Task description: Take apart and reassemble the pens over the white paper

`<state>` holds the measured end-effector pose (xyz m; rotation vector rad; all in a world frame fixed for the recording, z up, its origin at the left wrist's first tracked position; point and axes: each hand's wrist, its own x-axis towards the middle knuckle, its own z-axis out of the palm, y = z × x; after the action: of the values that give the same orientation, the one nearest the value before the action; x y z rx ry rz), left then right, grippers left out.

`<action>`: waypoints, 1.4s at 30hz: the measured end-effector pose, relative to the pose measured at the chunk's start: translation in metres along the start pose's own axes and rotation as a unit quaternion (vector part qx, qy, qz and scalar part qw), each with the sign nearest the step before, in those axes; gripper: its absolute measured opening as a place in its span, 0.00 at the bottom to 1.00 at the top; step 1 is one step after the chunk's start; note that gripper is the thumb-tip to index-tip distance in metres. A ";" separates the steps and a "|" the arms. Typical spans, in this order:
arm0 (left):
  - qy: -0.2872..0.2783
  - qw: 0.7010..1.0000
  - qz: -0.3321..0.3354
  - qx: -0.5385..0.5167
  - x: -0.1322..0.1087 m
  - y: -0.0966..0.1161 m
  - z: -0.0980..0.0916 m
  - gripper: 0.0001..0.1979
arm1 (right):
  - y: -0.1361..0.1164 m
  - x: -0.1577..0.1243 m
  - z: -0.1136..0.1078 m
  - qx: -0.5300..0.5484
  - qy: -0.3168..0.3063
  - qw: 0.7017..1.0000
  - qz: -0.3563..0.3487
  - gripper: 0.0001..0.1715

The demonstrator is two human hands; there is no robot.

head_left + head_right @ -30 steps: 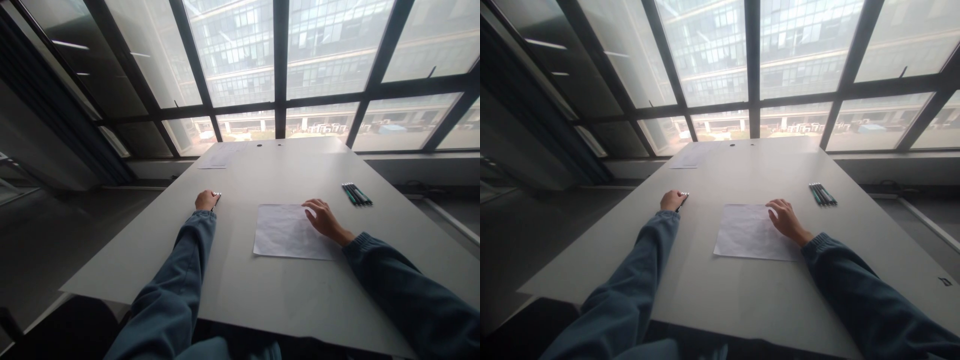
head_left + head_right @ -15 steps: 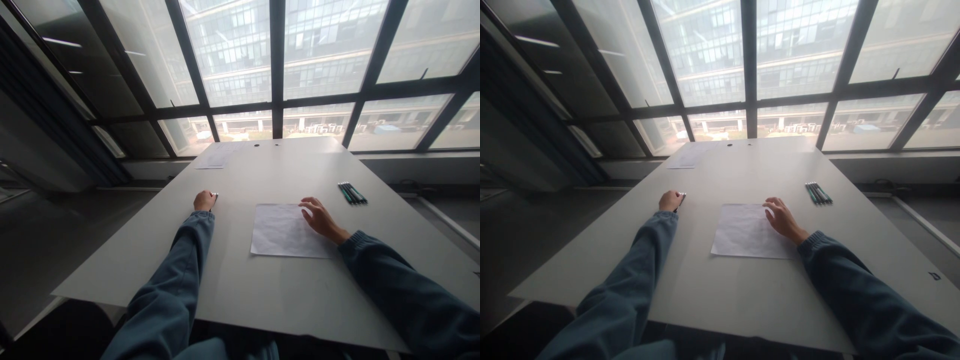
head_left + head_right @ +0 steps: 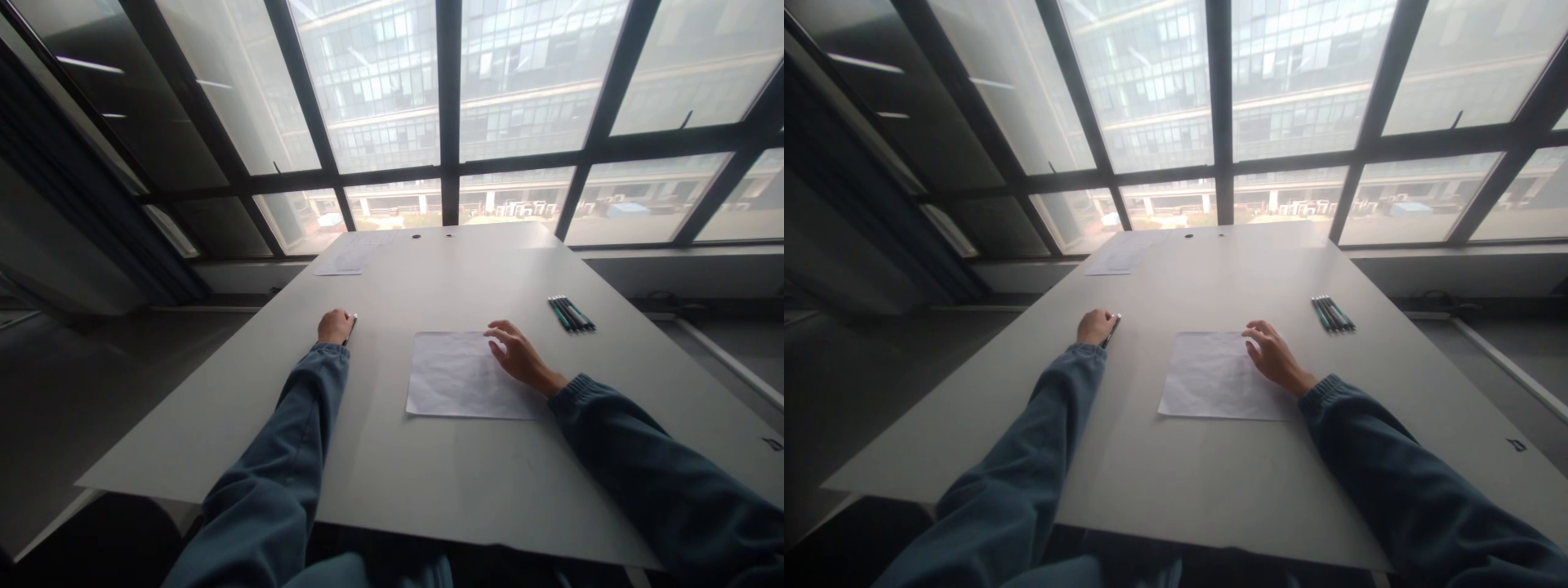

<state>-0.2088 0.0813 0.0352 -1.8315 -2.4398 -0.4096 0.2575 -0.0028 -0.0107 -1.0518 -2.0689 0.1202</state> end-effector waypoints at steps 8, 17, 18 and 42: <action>0.017 0.999 0.043 -0.023 -0.001 0.004 0.002 0.08 | -0.001 0.000 0.000 0.000 -0.003 1.000 -0.003 0.14; 0.047 0.981 0.047 -0.181 -0.001 0.023 -0.037 0.12 | 0.002 0.000 0.002 -0.003 -0.003 1.000 -0.002 0.14; 0.045 0.972 0.062 -0.224 -0.004 0.028 -0.044 0.16 | 0.002 0.000 0.002 -0.003 0.000 1.000 -0.003 0.14; -0.063 0.711 0.128 -0.688 -0.140 0.181 0.020 0.17 | -0.017 0.008 -0.001 0.308 0.184 0.914 0.190 0.16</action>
<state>0.0063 0.0023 0.0179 -2.4482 -1.7560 -2.6422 0.2449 -0.0079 0.0021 -0.9636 -1.3265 0.6718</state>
